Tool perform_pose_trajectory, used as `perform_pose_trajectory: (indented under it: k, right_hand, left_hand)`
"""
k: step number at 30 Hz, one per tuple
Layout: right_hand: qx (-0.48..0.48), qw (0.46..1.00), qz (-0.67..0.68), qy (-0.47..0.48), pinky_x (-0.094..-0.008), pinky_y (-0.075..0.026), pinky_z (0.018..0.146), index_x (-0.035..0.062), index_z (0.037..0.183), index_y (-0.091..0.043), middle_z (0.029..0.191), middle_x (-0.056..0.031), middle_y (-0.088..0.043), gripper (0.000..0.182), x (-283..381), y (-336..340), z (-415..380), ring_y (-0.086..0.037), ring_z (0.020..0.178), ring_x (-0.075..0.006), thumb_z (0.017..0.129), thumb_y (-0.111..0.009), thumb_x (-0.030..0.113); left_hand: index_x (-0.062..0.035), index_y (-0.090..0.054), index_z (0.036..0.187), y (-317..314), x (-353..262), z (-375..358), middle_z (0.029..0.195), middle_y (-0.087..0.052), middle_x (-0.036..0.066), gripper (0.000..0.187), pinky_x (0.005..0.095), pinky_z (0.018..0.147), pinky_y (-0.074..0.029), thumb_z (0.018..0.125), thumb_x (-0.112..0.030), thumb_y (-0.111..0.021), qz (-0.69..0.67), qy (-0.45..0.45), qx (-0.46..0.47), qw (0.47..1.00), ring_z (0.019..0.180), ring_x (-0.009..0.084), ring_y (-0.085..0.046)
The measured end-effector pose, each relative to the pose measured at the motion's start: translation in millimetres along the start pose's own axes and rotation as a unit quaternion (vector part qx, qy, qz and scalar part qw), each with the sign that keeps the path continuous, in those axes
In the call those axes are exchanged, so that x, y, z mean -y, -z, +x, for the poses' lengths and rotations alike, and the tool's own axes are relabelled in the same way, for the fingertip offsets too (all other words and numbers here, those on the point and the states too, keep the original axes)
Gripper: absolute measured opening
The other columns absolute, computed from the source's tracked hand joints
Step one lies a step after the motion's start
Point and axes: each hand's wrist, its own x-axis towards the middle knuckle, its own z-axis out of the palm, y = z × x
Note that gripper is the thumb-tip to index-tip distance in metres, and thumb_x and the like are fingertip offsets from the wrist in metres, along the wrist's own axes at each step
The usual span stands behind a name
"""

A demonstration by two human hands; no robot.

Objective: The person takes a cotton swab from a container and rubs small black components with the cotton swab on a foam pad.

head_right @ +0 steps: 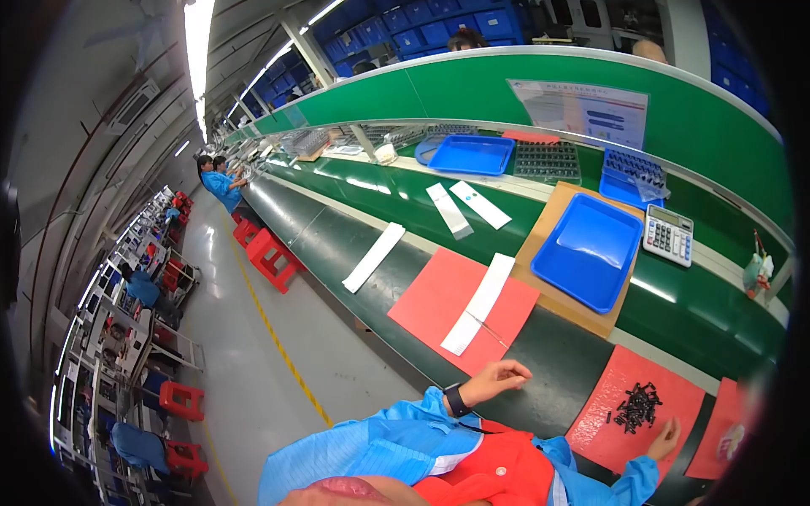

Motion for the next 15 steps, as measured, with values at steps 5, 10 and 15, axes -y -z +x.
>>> perform_pose_trajectory:
  k: [5, 10, 15]
  right_hand:
    - [0.173, 0.970, 0.159, 0.059, -0.0209, -0.043, 0.070, 0.0011, 0.117, -0.057, 0.096, -0.0039, -0.059, 0.027, 226.0, -46.4, 42.1, -0.054, 0.083, -0.0100, 0.095, -0.053, 0.017]
    - [0.250, 0.914, 0.224, 0.226, -0.0205, -0.038, 0.062, -0.0013, 0.106, -0.057, 0.080, -0.0031, -0.052, 0.019, 465.7, -83.5, 11.7, -0.048, 0.070, -0.0084, 0.095, -0.051, 0.013]
    - [0.416, 0.837, 0.222, 0.278, -0.0215, -0.041, 0.057, -0.0018, 0.095, -0.057, 0.081, -0.0067, -0.053, 0.012, 529.4, -94.8, -35.9, -0.052, 0.062, -0.0101, 0.090, -0.053, 0.008]
  left_hand:
    - [-0.0014, -0.060, 0.108, 13.2, 4.2, -19.9, 0.097, -0.063, 0.004, 0.021, 0.0246, 0.076, -0.049, 0.090, -0.013, -0.059, 0.014, -0.051, -0.056, 0.997, 0.084, 0.0099, -0.060]
    - [-0.0013, -0.061, 0.106, 18.5, -7.0, -48.4, 0.096, -0.062, 0.006, 0.020, 0.0256, 0.075, -0.050, 0.089, -0.011, -0.059, 0.068, -0.016, -0.056, 0.996, 0.084, 0.0113, -0.060]
    - [-0.0008, -0.061, 0.106, 28.5, -15.7, -69.7, 0.098, -0.061, 0.008, 0.019, 0.0269, 0.078, -0.049, 0.088, -0.007, -0.057, 0.072, -0.081, 0.023, 0.994, 0.088, 0.0136, -0.059]
